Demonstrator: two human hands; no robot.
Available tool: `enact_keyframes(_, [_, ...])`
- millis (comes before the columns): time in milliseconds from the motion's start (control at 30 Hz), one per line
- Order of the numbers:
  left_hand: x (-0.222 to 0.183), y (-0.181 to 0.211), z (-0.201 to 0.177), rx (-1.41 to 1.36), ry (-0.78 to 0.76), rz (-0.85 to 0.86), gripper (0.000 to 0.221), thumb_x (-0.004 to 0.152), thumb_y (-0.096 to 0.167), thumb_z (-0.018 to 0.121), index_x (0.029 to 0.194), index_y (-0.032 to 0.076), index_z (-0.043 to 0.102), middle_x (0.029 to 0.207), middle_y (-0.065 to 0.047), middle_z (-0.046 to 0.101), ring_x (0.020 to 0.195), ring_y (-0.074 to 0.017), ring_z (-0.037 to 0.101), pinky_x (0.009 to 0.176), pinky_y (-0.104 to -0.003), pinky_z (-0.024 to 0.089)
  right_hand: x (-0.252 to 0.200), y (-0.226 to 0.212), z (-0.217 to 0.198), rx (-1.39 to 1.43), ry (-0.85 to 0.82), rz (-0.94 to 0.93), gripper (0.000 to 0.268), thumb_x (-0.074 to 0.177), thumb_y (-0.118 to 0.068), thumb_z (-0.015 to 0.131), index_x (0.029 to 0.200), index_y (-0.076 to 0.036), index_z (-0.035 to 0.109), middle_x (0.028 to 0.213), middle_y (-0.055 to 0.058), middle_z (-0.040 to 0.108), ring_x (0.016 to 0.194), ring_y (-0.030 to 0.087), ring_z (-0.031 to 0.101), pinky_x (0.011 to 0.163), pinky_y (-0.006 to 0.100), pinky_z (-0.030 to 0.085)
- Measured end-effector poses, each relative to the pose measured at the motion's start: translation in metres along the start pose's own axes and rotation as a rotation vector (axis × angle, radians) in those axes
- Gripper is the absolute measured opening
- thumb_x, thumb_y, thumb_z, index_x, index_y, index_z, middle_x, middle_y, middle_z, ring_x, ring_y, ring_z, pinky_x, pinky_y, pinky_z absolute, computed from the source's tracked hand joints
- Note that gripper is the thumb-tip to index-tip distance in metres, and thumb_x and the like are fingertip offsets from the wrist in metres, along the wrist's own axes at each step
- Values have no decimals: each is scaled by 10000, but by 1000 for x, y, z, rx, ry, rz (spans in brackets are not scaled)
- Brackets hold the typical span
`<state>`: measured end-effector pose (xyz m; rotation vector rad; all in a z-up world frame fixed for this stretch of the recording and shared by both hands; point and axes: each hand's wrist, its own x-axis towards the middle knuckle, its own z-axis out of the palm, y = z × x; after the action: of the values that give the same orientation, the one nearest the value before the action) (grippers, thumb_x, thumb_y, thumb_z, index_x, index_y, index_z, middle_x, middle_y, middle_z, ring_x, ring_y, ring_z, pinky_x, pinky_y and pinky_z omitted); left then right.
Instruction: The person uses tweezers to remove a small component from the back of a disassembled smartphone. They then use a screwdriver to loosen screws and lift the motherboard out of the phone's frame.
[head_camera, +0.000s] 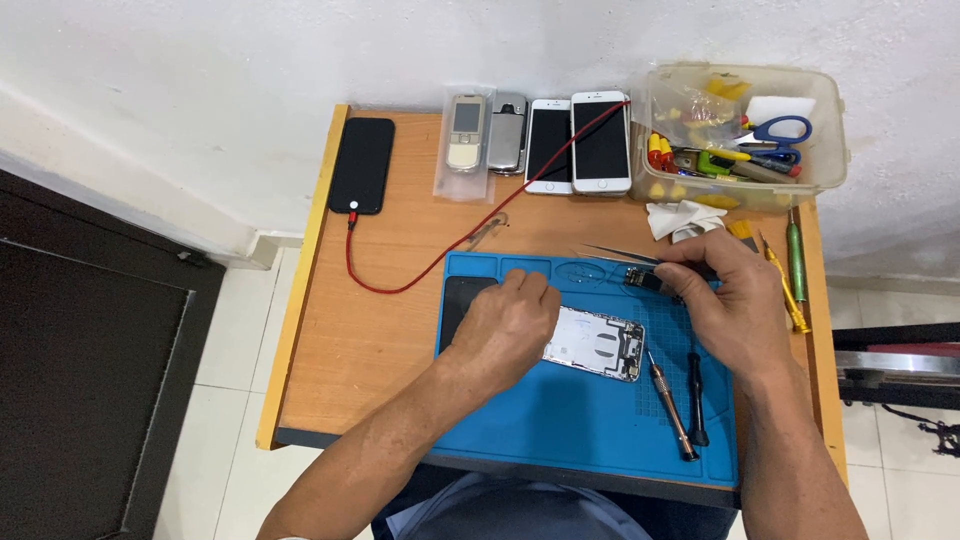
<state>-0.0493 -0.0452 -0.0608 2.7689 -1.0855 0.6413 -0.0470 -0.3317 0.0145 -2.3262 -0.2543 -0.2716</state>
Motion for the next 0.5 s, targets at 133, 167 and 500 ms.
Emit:
enact_keyframes(133, [1, -2, 5, 31, -59, -6, 337, 753, -161, 728, 962, 99, 681, 895, -94, 611, 770, -256, 574, 441, -361, 458, -1, -2, -1, 6, 5, 19, 103, 1097, -131, 778, 1175, -72, 812, 1051, 78, 791, 960, 233, 729, 796, 396, 578])
enact_keyframes(167, [1, -3, 6, 5, -32, 3, 322, 760, -155, 712, 954, 98, 665, 901, -99, 606, 764, -262, 575, 443, -374, 452, 0, -2, -2, 5, 5, 14, 102, 1096, -123, 781, 1178, -70, 809, 1045, 82, 783, 953, 231, 723, 795, 394, 575])
enact_keyframes(500, [21, -50, -57, -578, -94, -56, 75, 1067, 107, 669, 1006, 104, 713, 955, -43, 653, 817, -272, 651, 598, -457, 535, -3, 4, -4, 35, 27, 21, 113, 1131, -131, 748, 1221, -70, 780, 1053, 65, 796, 953, 214, 734, 793, 380, 567])
